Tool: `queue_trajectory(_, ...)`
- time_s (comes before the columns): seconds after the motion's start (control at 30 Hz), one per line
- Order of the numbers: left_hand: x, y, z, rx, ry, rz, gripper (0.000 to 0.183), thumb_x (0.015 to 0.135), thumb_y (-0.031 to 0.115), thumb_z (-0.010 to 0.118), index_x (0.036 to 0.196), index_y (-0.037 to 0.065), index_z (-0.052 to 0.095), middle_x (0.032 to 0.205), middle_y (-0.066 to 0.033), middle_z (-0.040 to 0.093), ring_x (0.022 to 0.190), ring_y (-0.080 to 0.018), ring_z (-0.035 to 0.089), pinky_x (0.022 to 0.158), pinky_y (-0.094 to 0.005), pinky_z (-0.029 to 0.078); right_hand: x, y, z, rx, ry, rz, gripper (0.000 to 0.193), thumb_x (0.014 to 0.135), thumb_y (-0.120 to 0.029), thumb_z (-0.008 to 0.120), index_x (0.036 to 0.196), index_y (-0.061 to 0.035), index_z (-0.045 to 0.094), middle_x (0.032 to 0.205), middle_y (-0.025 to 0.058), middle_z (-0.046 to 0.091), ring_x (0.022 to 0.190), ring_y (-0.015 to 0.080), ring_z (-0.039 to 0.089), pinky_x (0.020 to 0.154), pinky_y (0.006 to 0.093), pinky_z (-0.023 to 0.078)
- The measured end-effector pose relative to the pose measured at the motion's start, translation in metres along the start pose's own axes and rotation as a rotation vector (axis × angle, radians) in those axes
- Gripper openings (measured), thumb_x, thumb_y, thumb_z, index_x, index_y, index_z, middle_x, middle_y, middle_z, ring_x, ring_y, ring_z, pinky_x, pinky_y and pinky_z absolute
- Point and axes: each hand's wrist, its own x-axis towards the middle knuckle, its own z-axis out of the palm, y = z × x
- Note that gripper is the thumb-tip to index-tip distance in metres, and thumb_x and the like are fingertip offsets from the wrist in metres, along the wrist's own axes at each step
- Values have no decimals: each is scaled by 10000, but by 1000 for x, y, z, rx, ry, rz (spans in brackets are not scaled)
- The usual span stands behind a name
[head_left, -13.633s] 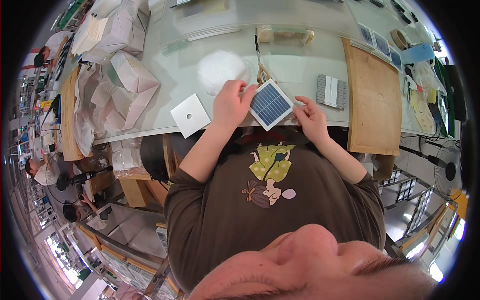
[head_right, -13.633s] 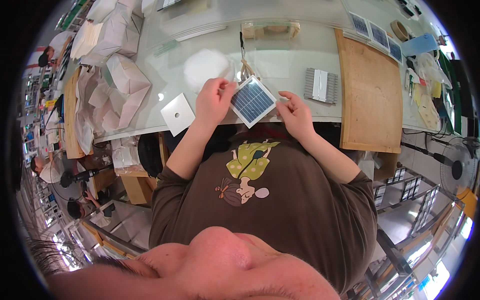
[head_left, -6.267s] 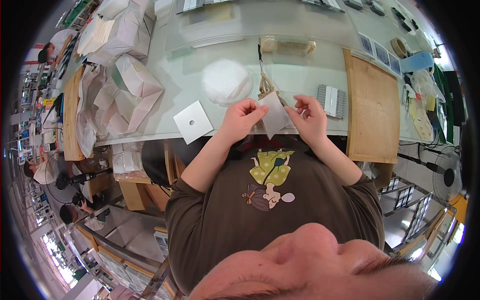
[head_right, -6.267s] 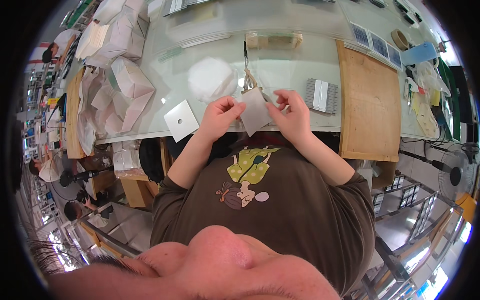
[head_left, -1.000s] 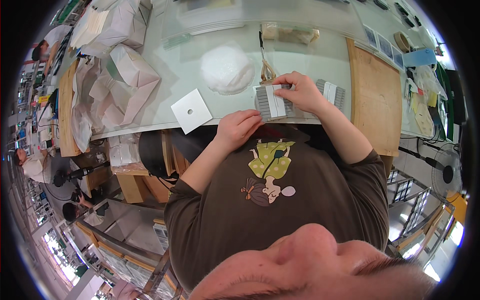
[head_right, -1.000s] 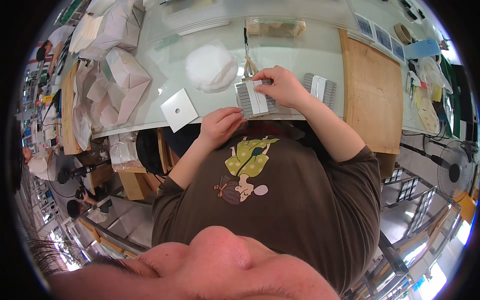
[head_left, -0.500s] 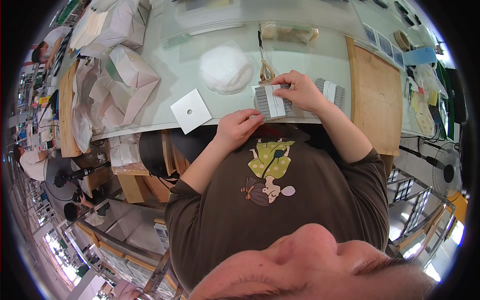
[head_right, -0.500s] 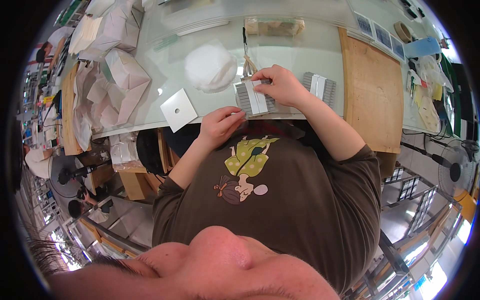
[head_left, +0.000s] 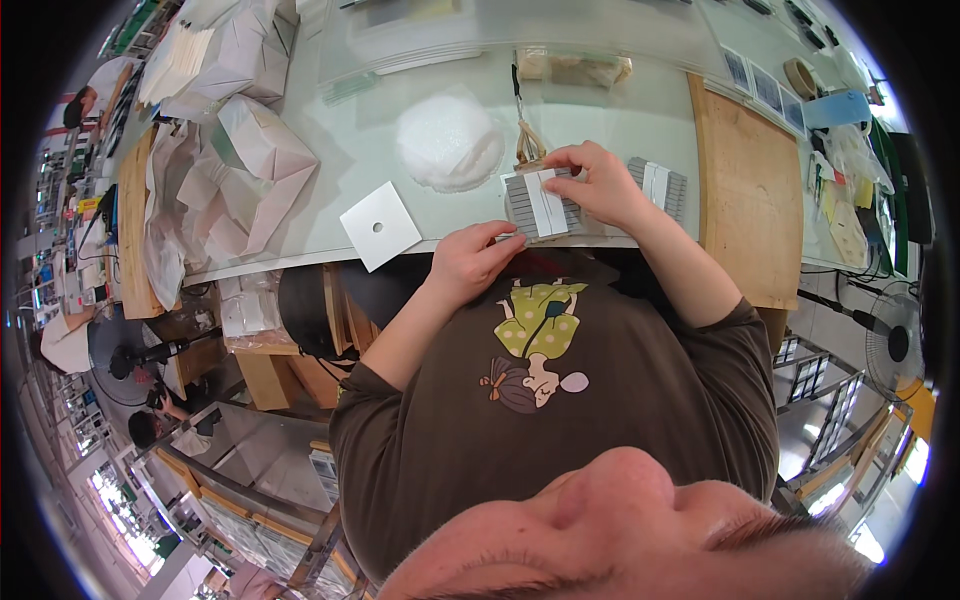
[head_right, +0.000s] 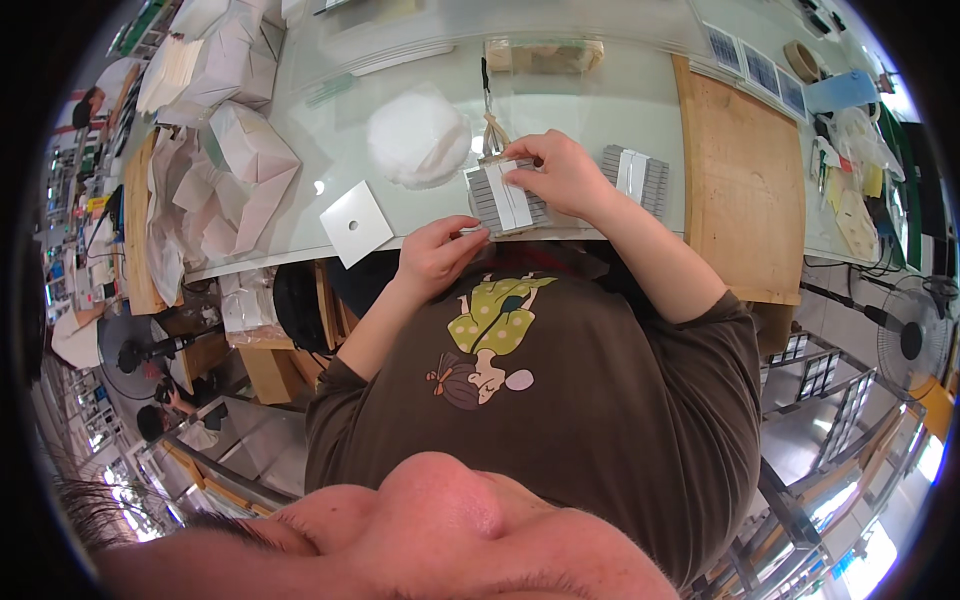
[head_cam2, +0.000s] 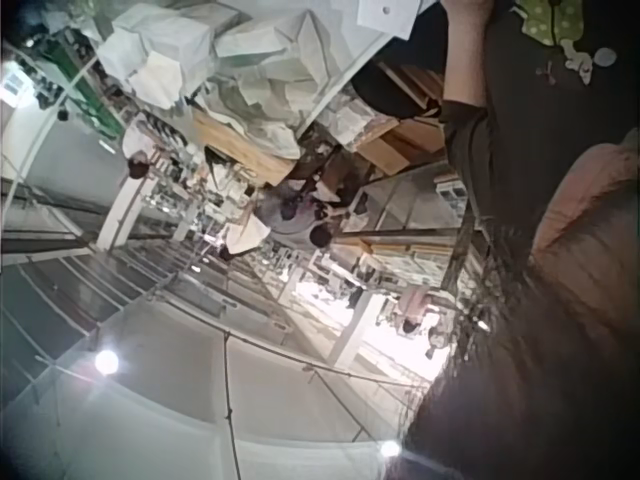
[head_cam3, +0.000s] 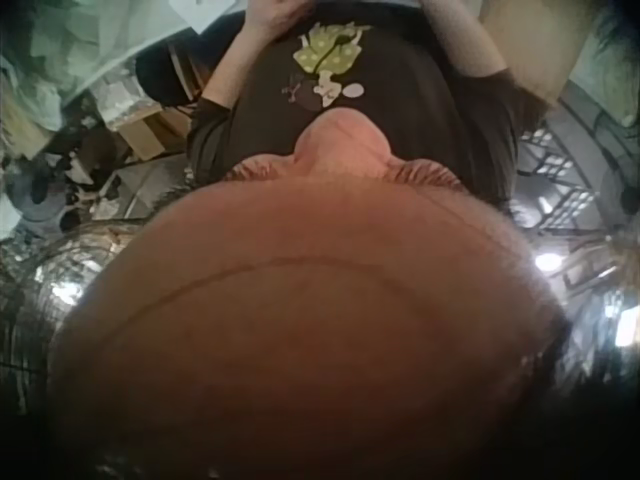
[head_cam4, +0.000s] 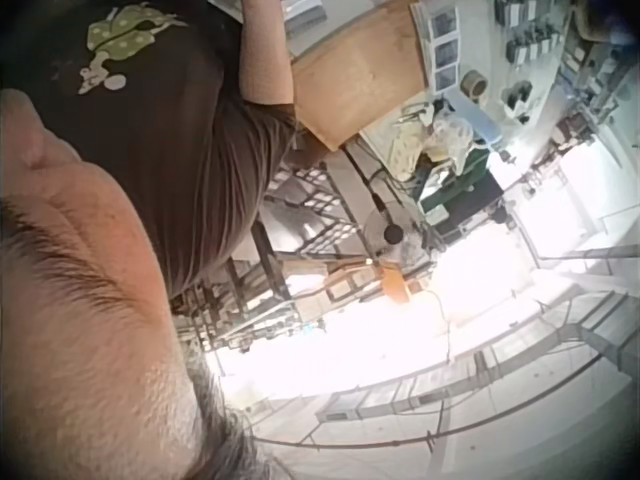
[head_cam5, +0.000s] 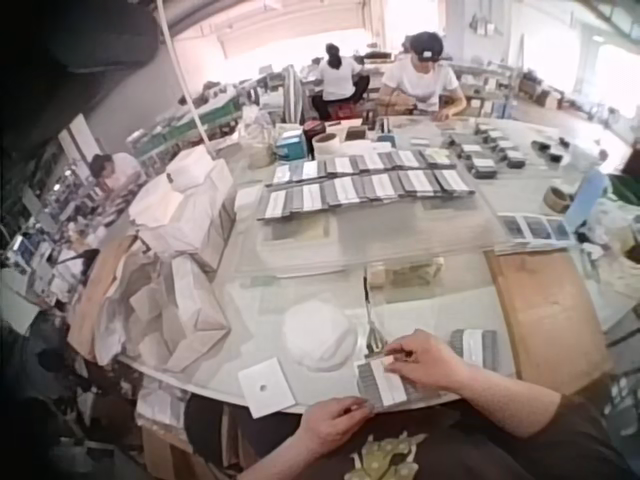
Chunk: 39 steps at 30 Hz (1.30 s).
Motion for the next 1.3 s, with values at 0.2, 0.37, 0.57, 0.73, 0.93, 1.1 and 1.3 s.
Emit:
queue_trajectory(0.2,-3,-1,1,20,2,17,224,735,97,738,951,137,692,975,-40,647,626,-164,598,536,-280,494,-9,17,-10,-123,345,-155,186,833,-97,636,1013,-50,650,913,55,628,830,161,569,716,282,465)
queue_trajectory(0.37,-3,0,-1,33,5,35,224,736,91,734,951,134,691,984,-41,649,631,-166,600,535,-279,493,-16,26,-3,-35,234,-171,157,871,-57,580,1011,-21,640,972,77,621,851,176,581,730,287,474)
queue_trajectory(0.57,-8,-4,0,43,-5,51,233,742,84,723,966,135,686,1010,-47,654,652,-173,618,539,-281,496,-15,27,0,-80,217,-187,145,876,-57,574,995,0,635,995,96,618,901,211,593,782,296,479)
queue_trajectory(0.73,-9,-3,1,45,-11,41,236,744,77,716,971,135,684,1016,-52,655,682,-176,635,550,-284,501,-15,27,1,-100,222,-204,141,871,-54,578,986,1,638,987,111,627,917,240,597,796,313,479)
queue_trajectory(0.93,-10,-2,2,27,13,48,244,744,67,714,978,131,680,1021,-57,656,686,-181,638,555,-284,505,-17,28,2,-114,236,-208,140,863,-49,580,978,4,640,973,116,637,925,255,597,809,325,476)
queue_trajectory(1.1,-10,-1,1,22,-4,22,227,742,70,719,961,123,683,1017,-59,658,681,-188,637,563,-290,509,-17,25,3,-120,232,-206,145,859,-48,580,979,5,641,972,118,640,927,260,597,814,330,474)
queue_trajectory(1.3,-22,-1,-30,103,30,-47,197,728,109,750,909,90,676,983,-57,659,691,-202,645,563,-298,510,-16,26,-1,-94,262,-265,150,866,-52,577,989,3,641,963,111,638,899,243,597,793,312,476)
